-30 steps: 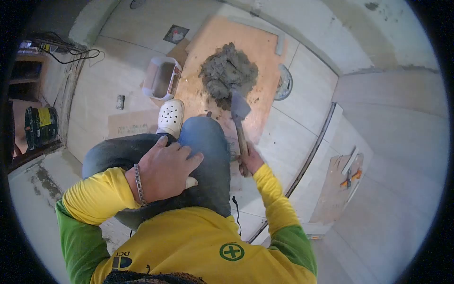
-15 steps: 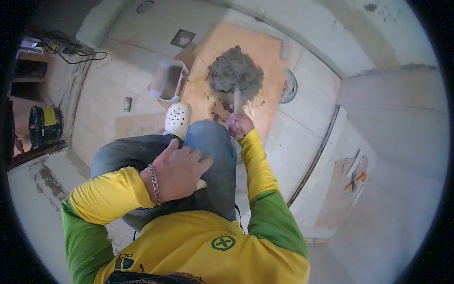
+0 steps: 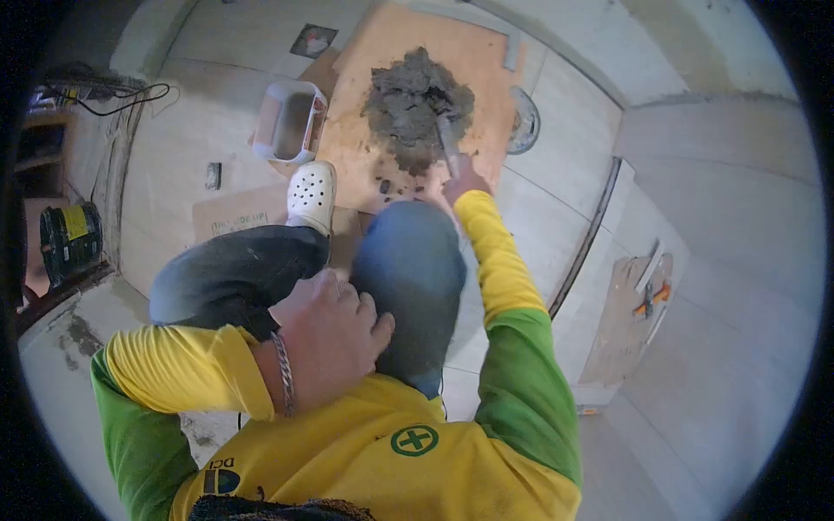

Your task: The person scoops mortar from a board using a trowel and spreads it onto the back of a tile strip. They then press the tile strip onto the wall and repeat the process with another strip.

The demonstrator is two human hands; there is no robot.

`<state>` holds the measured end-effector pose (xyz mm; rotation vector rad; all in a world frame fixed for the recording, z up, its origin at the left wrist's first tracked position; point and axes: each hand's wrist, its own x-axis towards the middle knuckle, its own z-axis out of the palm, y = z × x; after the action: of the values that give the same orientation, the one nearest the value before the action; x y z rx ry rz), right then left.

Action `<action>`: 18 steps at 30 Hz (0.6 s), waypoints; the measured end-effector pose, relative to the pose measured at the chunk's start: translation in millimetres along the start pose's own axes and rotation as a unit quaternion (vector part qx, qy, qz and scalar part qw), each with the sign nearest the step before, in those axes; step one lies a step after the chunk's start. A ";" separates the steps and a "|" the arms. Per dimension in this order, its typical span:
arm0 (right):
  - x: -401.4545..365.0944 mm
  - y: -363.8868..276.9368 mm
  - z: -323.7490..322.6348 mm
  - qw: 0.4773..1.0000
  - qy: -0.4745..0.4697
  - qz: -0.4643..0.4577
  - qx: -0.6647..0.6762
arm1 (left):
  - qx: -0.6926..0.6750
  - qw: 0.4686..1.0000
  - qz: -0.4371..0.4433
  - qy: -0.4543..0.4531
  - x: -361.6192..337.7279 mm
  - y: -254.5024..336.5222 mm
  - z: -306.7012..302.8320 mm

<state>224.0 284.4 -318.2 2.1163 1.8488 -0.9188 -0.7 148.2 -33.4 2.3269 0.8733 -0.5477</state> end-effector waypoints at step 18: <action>-65.2 228.1 64.2 0.954 -0.214 -0.034 -0.205 | 0.019 0.998 0.033 -0.058 -6.4 2.3 -4.8</action>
<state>416.5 149.7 -390.6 1.4808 1.7101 -0.8352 -2.8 147.1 -25.4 2.3222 0.7353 -0.6698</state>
